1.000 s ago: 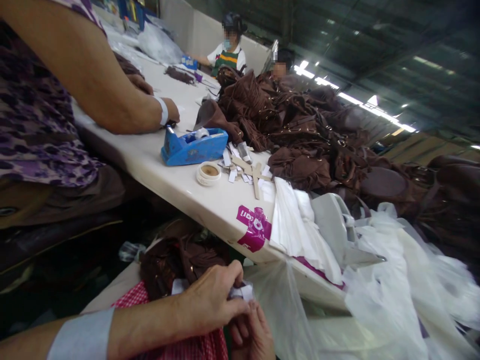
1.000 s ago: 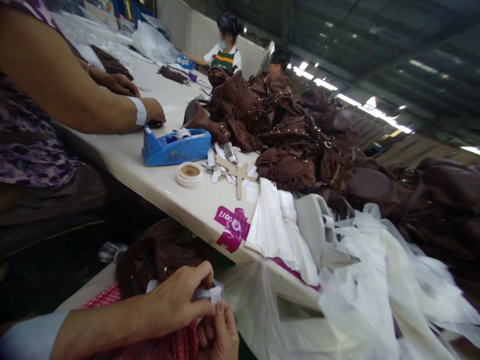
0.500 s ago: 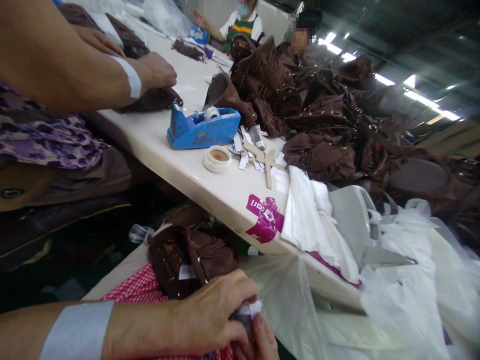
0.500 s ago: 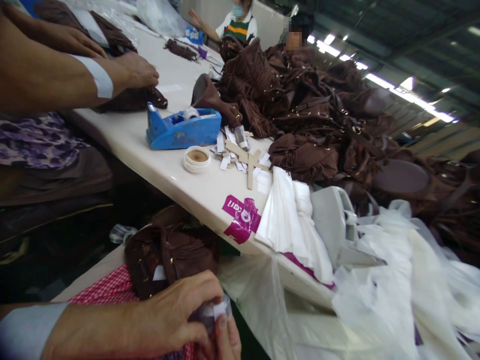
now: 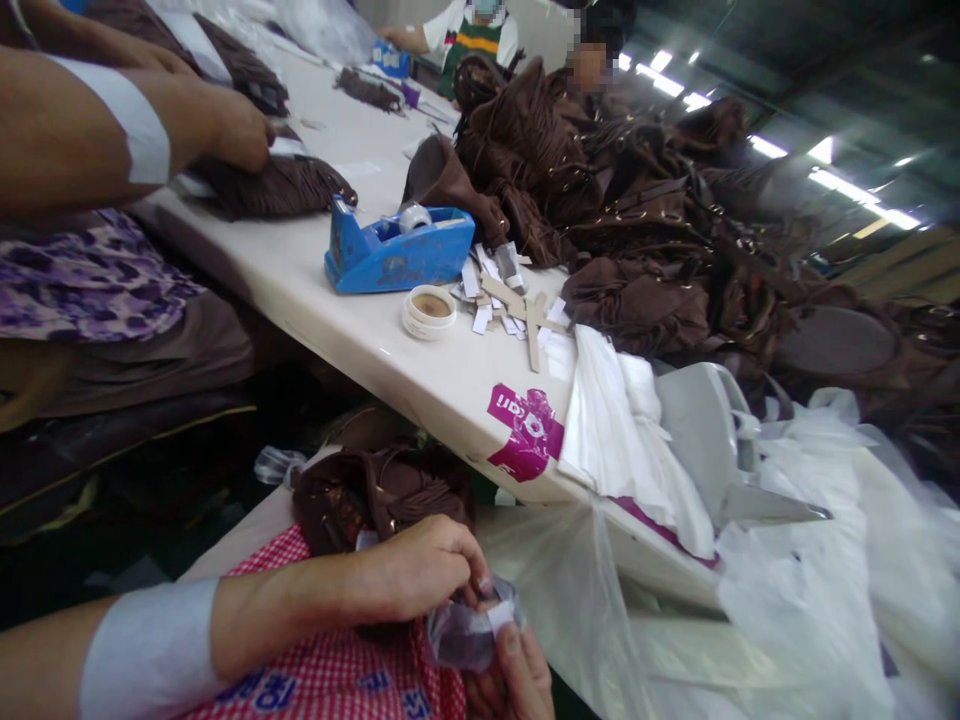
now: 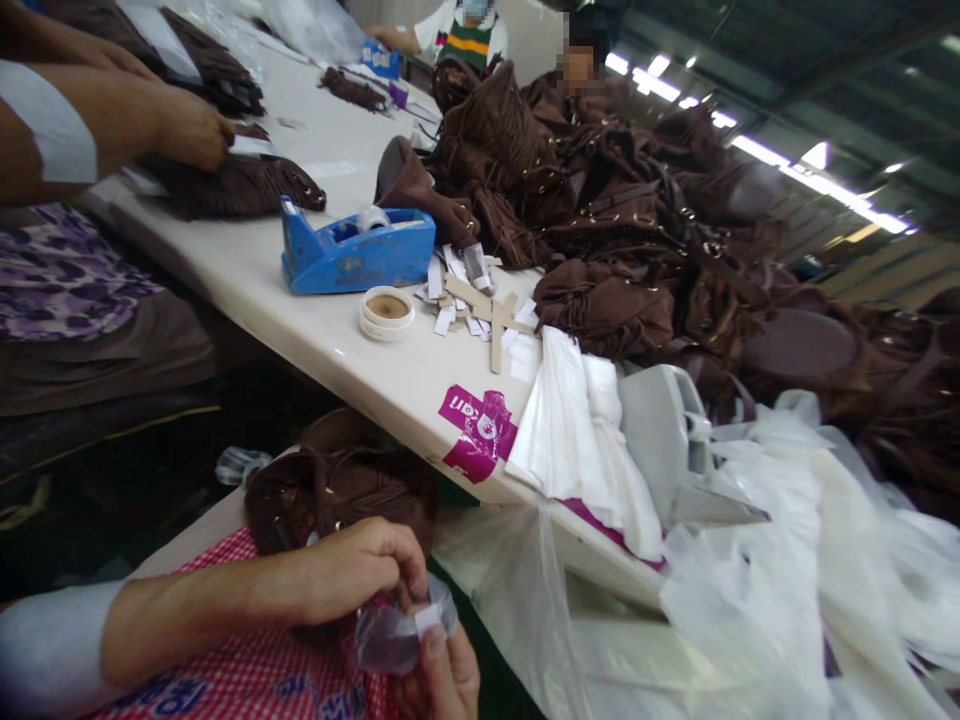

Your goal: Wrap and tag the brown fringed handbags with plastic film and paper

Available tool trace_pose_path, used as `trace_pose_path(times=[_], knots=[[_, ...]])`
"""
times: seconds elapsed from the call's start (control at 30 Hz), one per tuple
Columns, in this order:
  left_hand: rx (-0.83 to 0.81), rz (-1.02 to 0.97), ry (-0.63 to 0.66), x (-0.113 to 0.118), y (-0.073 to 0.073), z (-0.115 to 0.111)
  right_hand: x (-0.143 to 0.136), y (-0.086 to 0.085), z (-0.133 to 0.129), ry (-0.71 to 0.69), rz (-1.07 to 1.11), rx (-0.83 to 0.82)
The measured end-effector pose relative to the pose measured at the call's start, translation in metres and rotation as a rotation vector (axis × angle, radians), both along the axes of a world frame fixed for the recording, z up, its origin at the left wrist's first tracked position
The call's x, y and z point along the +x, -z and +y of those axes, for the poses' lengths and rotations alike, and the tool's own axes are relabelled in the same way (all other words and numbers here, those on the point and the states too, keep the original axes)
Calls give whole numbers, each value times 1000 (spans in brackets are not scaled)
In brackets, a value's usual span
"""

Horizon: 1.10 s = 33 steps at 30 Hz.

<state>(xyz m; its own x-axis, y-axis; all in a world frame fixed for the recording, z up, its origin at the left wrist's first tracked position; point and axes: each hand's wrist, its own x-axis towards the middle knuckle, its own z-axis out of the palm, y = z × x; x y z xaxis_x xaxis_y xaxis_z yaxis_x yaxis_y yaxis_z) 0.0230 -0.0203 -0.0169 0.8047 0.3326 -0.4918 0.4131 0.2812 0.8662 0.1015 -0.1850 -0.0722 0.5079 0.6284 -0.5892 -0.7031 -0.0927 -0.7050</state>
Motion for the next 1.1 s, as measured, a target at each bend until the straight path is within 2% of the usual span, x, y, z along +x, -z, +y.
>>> trace_pose_path(times=[0.1,0.2,0.3,0.47,0.53,0.6,0.7,0.77,0.87,0.9,0.93,1.0,1.1], knots=[[133,-160,36,-6,-9,-4,2,0,0,-20,-39,-1],[294,-312,88,-16,-20,-13,3,-1,4,58,-18,23],[517,-369,124,-26,-26,-23,1,-2,11,100,33,41],[1076,-371,395,-29,-13,-29,-2,-11,18,67,14,-40],[1278,-369,406,-26,-5,-27,2,-19,22,13,-6,-5],[1391,-357,360,-22,-1,-22,11,-29,29,-60,-36,80],[1350,-343,306,-19,-2,-10,23,-44,43,-186,-78,165],[1186,-378,257,-22,-8,2,28,-54,53,-209,-100,133],[873,-392,165,-35,-18,25,31,-71,64,-163,-156,54],[825,-377,141,-42,-21,33,32,-77,67,-158,-182,50],[818,-360,133,-49,-21,41,32,-84,70,-168,-210,57],[905,-348,188,-66,-17,57,34,-96,76,-209,-266,63],[1119,-318,293,-88,7,76,36,-106,81,-256,-376,34]])
